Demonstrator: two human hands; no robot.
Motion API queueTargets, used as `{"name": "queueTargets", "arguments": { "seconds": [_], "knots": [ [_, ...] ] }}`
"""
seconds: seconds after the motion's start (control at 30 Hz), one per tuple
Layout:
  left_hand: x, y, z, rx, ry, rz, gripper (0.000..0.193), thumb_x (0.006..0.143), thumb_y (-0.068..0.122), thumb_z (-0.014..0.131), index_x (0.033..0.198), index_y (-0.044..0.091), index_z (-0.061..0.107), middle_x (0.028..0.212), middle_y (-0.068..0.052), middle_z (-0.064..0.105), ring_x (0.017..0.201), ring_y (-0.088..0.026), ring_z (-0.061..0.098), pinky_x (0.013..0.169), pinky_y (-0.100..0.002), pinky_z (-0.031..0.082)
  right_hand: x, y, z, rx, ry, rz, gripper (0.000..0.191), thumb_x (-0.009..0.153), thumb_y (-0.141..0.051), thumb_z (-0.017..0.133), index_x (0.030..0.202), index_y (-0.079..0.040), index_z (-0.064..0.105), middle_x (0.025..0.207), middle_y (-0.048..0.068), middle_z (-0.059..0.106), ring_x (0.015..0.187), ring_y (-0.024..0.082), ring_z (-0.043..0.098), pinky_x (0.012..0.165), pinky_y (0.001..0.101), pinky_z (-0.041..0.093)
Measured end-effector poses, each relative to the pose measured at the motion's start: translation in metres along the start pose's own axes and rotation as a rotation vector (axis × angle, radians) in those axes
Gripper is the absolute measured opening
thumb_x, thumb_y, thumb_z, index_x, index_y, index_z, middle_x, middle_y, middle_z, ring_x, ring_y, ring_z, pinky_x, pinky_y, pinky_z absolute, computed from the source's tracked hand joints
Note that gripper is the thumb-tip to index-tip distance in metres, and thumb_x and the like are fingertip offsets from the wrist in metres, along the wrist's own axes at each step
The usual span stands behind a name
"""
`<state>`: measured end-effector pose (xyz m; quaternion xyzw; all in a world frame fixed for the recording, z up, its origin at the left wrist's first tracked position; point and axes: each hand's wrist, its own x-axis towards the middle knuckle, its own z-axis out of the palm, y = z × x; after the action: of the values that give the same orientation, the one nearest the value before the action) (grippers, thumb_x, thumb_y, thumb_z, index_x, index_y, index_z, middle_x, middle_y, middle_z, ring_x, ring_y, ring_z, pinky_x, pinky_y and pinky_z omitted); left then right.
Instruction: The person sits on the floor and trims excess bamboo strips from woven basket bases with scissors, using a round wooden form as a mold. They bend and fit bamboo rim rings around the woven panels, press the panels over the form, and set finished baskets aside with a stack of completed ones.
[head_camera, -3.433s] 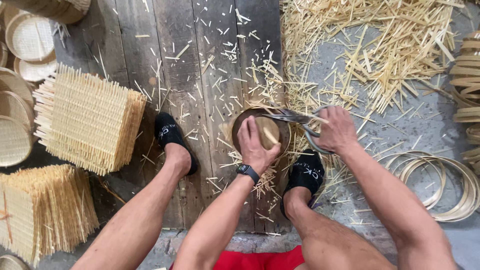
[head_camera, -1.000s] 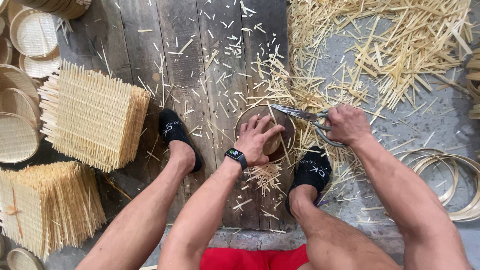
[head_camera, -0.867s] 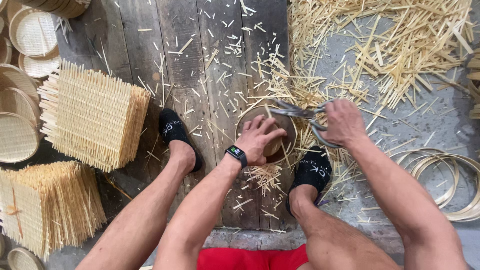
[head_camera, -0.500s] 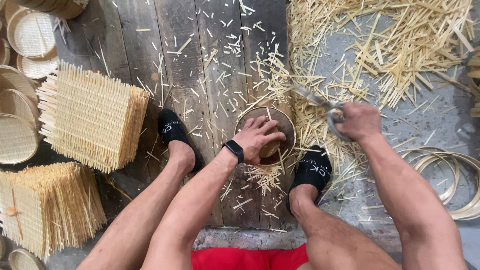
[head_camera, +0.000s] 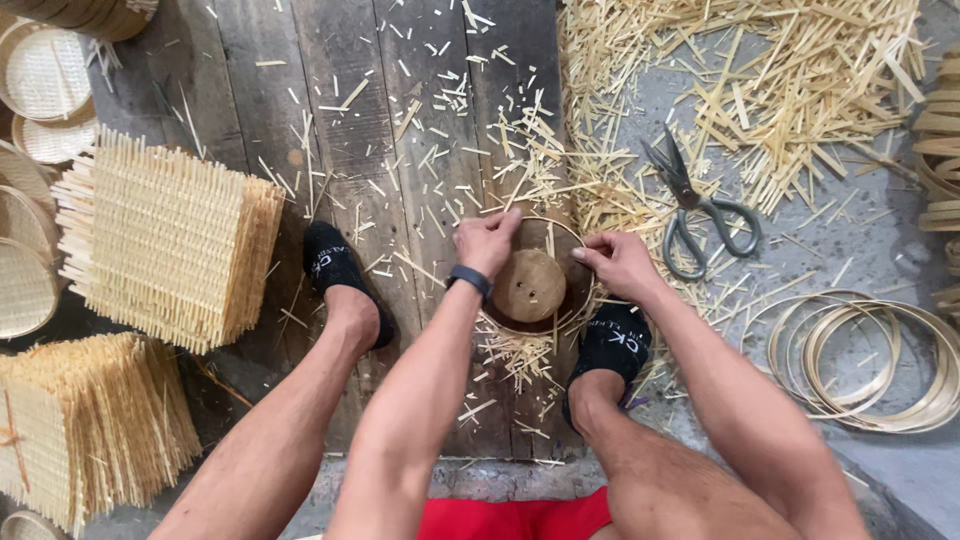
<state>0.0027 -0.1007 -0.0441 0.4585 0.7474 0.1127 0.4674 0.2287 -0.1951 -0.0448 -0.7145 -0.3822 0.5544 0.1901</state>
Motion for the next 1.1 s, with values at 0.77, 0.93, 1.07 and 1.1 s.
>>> {"name": "queueTargets", "arguments": {
  "seconds": [0.77,0.93,1.07,1.1],
  "knots": [
    [-0.047,-0.106,-0.026,-0.591,-0.148,-0.243,0.022,0.083,0.009,0.081,0.104,0.004,0.080,0.088,-0.002,0.077,0.070,-0.010,0.068,0.056,-0.026,0.057,-0.010,0.031,0.008,0.312,-0.074,0.194,0.020,0.089,-0.018,0.078,0.097,0.000,0.073,0.079,0.004,0.070,0.065,0.011,0.065,0.059,0.0247,0.056],
    [-0.037,-0.096,-0.029,-0.487,-0.115,-0.349,0.021,0.086,0.010,0.081,0.104,-0.001,0.077,0.087,-0.007,0.075,0.069,-0.014,0.066,0.056,-0.030,0.053,-0.013,0.021,0.011,0.299,0.011,0.230,0.017,0.089,-0.014,0.080,0.088,0.000,0.071,0.073,0.007,0.068,0.058,0.014,0.060,0.053,0.0271,0.051],
    [-0.053,-0.094,-0.030,-0.674,-0.109,-0.329,0.022,0.092,0.010,0.074,0.111,-0.001,0.074,0.099,-0.010,0.078,0.080,-0.018,0.073,0.072,-0.033,0.062,-0.025,0.009,0.009,0.540,-0.009,0.241,0.017,0.089,-0.013,0.078,0.094,0.003,0.071,0.078,0.007,0.069,0.062,0.013,0.063,0.057,0.0279,0.055],
    [-0.060,-0.096,-0.027,-0.808,-0.177,-0.367,0.021,0.093,0.010,0.070,0.111,-0.001,0.070,0.103,-0.011,0.077,0.085,-0.019,0.074,0.076,-0.036,0.063,-0.029,0.008,0.010,0.676,-0.064,0.269,0.017,0.089,-0.013,0.074,0.096,0.003,0.071,0.081,0.007,0.071,0.065,0.013,0.068,0.062,0.0287,0.059]
  ]
}}
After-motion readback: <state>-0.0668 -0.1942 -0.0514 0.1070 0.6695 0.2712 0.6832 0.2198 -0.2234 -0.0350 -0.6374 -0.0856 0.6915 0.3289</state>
